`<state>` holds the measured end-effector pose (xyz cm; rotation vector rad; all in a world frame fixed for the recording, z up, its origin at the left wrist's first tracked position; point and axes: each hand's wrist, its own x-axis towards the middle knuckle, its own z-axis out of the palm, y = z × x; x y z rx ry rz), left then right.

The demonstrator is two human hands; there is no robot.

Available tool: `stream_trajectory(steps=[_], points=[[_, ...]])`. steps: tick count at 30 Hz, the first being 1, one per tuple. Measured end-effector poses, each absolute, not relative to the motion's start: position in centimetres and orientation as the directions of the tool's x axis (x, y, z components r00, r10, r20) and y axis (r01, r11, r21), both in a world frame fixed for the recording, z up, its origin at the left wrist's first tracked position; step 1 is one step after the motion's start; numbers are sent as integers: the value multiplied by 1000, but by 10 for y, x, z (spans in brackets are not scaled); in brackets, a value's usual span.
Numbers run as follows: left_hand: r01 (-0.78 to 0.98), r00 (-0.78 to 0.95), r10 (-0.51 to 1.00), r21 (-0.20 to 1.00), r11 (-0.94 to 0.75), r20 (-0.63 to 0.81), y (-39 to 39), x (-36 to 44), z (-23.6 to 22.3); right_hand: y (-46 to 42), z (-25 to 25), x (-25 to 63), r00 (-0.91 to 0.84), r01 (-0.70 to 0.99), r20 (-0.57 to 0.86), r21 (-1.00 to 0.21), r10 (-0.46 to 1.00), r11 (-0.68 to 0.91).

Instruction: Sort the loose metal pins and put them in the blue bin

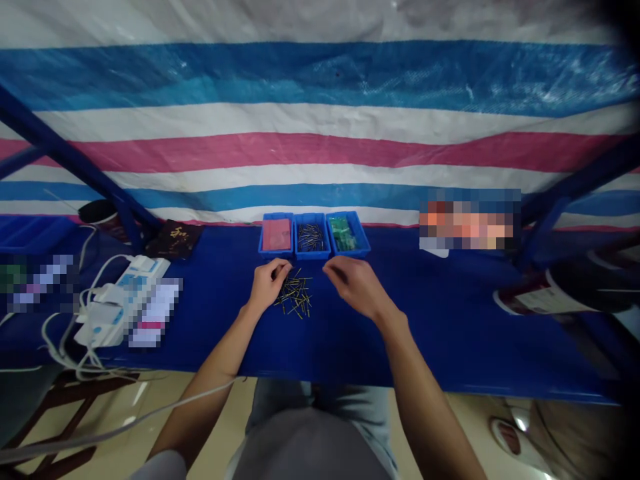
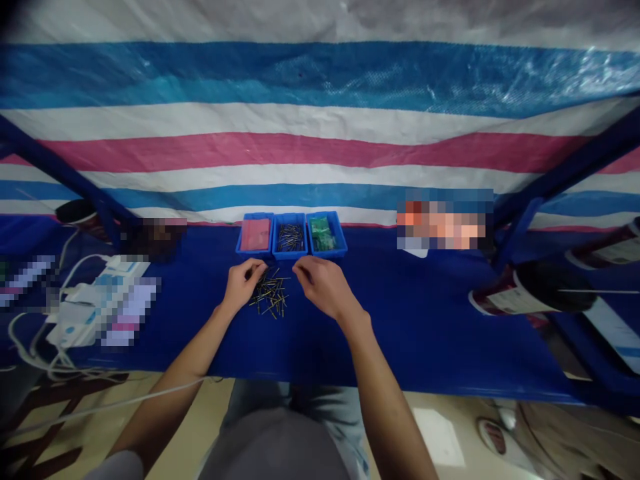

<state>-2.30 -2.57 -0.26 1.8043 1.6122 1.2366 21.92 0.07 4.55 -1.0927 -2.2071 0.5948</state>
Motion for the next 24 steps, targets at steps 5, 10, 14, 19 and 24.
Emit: stream_trajectory(steps=[5,10,14,19,24], points=[[576,-46,943,780,-244,329,-26,-21,-3,28,30,201,-583,565,199,-598,788,569],[583,-23,953,778,-234,304,-27,-21,-3,38,6,192,-653,555,122,-595,747,582],[593,-2,952,767,-246,307,-27,-21,-4,27,-2,190,-644,575,149,-554,751,603],[620,55,957,741,-257,286,-28,-20,-4,20,-8,186,-626,607,180,-498,759,619],[609,85,948,737,-294,307,-30,-18,-2,19,-6,186,-615,610,221,-476,757,634]])
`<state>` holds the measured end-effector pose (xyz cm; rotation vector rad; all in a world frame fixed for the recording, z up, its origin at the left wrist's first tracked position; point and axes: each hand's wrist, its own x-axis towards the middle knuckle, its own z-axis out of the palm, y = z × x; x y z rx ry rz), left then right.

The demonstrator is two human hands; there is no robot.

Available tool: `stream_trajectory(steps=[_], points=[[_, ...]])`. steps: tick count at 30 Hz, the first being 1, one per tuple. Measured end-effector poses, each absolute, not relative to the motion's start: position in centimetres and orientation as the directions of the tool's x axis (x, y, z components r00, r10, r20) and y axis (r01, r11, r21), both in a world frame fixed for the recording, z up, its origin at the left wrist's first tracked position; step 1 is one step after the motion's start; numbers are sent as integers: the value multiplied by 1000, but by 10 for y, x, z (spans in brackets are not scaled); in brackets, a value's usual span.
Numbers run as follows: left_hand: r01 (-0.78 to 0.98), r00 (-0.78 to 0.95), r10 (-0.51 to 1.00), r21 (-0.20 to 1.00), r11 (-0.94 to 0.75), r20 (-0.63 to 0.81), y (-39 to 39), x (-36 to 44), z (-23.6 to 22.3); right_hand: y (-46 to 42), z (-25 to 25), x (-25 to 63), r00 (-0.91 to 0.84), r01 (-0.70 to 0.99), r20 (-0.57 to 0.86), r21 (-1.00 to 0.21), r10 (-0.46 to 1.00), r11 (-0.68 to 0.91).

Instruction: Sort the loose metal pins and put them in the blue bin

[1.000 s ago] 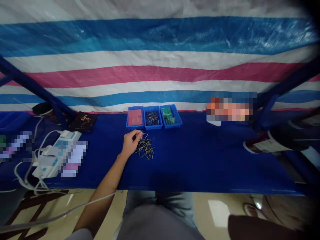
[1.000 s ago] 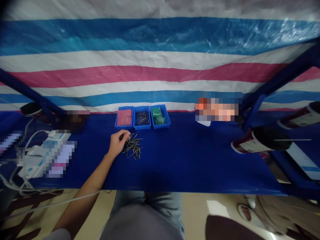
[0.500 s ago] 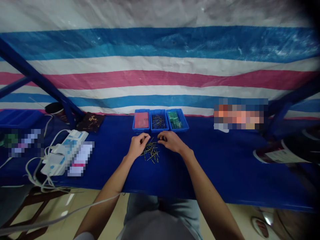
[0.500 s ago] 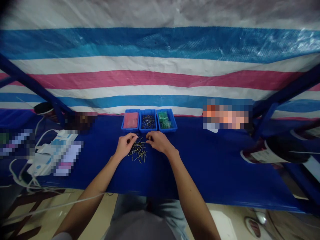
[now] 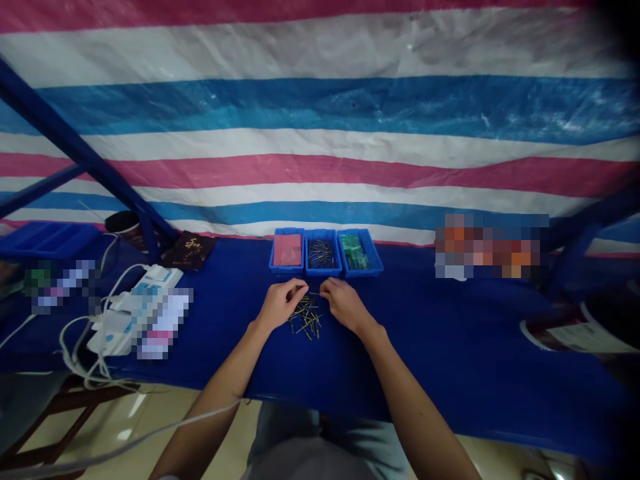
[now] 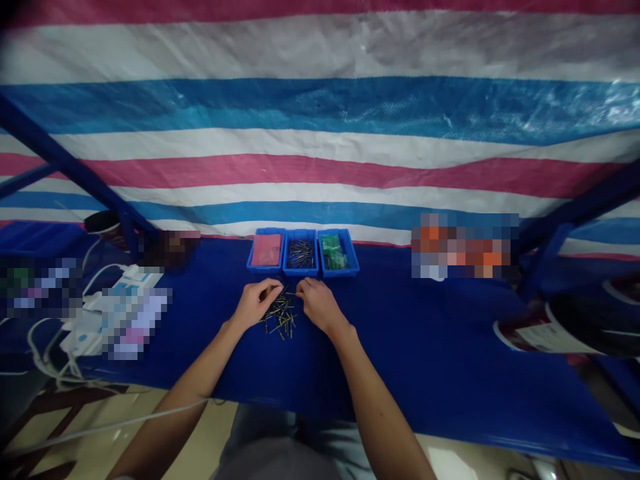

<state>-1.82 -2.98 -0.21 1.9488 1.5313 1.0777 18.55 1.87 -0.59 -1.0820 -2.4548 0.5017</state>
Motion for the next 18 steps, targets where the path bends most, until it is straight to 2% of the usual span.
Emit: stream_trajectory(steps=[4,8,18], points=[[531,95,933,775,-343,348,-31,-18,1,11,2,175,-556,516,294,-611,777,600],[482,81,900,774,-412,429,-32,-20,4,-2,1,159,-455,408,294,-771,841,490],[418,56,898,806,-418,436,-31,-19,2,-18,-9,150,-273,316,348,-848,897,425]])
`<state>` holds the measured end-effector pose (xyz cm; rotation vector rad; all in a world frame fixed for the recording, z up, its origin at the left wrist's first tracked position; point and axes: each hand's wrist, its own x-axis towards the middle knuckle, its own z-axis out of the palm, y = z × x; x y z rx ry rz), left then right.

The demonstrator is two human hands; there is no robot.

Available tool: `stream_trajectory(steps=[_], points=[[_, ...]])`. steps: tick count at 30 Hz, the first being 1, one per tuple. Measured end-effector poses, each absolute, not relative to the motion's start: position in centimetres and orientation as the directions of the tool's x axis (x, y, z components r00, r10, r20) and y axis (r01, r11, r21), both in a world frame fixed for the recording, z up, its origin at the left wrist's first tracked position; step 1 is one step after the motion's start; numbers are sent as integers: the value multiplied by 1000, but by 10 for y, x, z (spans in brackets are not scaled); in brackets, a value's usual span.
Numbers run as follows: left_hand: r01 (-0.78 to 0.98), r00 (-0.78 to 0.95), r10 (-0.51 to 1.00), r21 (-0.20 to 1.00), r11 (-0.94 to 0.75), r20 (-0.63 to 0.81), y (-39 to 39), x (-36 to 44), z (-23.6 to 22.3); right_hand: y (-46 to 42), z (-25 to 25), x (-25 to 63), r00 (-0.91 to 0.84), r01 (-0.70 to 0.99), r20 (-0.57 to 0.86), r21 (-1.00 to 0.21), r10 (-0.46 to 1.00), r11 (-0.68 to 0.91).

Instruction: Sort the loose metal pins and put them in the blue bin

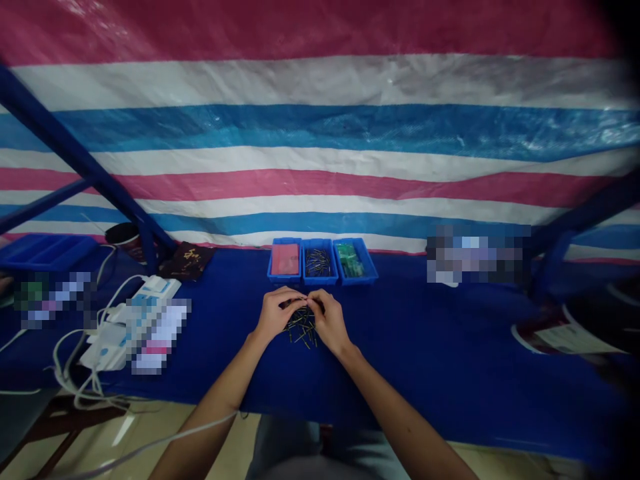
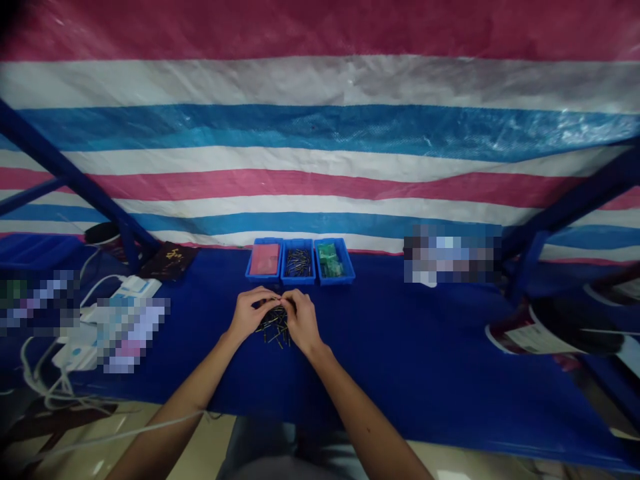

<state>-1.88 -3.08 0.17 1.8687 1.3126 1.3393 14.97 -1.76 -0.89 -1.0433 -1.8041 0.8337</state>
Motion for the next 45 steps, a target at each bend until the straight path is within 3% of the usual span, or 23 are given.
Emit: stream_trajectory(steps=[7,12,20,45], points=[[456,49,911,802,-385,409,-33,-18,5,-21,-2,152,-176,322,420,-830,890,456],[501,146,902,756,-422,406,-30,-21,-2,-22,-4,152,-286,316,475,-773,832,550],[509,154,884,731,-454,441,-28,-22,-7,-16,3,161,-360,281,469,-770,806,573],[561,178,900,710,-424,397,-32,-19,4,-15,0,163,-380,401,421,-727,824,557]])
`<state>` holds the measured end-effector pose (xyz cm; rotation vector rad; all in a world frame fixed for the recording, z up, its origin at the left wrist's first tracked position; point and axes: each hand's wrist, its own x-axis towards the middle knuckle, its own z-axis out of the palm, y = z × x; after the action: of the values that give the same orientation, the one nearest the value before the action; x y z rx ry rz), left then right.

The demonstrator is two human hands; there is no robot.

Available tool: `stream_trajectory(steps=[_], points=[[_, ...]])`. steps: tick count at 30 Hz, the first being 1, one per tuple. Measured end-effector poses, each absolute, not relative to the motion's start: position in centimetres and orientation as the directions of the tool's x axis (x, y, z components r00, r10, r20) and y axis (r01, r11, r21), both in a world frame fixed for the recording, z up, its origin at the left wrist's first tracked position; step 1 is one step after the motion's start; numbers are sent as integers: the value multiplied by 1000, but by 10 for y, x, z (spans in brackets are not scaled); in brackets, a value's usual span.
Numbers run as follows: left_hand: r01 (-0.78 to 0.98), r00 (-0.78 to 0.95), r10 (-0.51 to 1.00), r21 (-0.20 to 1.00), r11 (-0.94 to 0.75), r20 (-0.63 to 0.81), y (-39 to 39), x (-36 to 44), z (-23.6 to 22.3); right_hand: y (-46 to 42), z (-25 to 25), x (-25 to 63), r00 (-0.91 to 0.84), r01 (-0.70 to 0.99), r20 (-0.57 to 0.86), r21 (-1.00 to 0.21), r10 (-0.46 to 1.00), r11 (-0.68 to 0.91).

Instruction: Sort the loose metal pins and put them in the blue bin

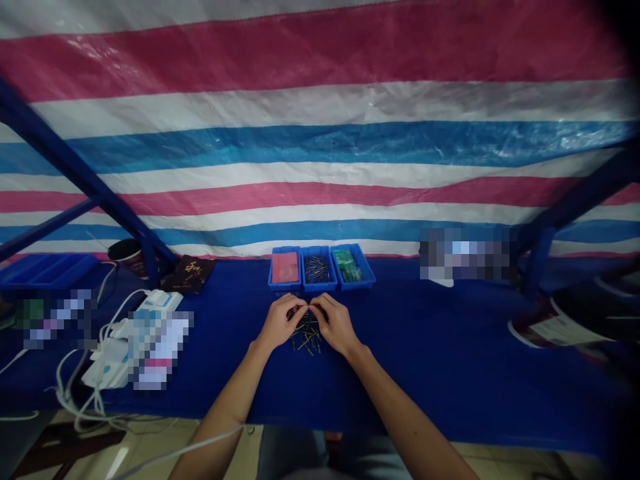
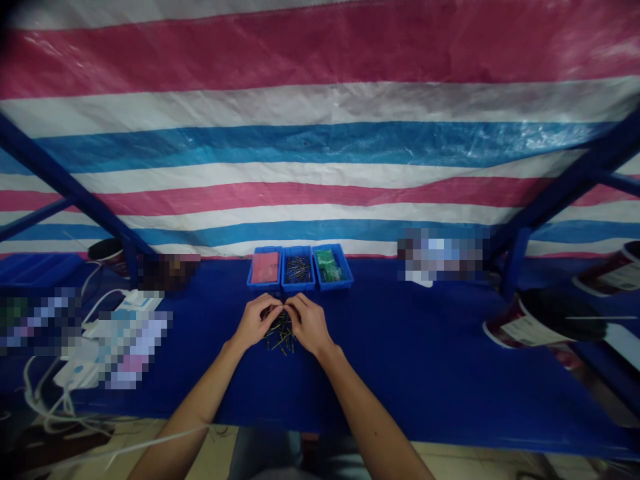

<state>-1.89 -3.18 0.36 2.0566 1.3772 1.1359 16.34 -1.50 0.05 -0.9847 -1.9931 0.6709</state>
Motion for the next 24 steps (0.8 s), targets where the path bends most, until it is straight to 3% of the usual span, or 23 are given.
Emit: stream_trajectory(steps=[8,15,19,24], points=[[555,190,896,709,-435,401,-30,-20,1,-13,-2,162,-418,454,421,-671,805,587],[549,210,897,712,-438,390,-30,-19,0,-11,-13,157,-354,647,420,-535,836,543],[553,210,903,715,-426,376,-30,-19,0,-11,-14,158,-329,610,404,-599,854,519],[561,182,907,718,-412,379,-30,-20,1,-13,-5,161,-362,406,424,-730,830,550]])
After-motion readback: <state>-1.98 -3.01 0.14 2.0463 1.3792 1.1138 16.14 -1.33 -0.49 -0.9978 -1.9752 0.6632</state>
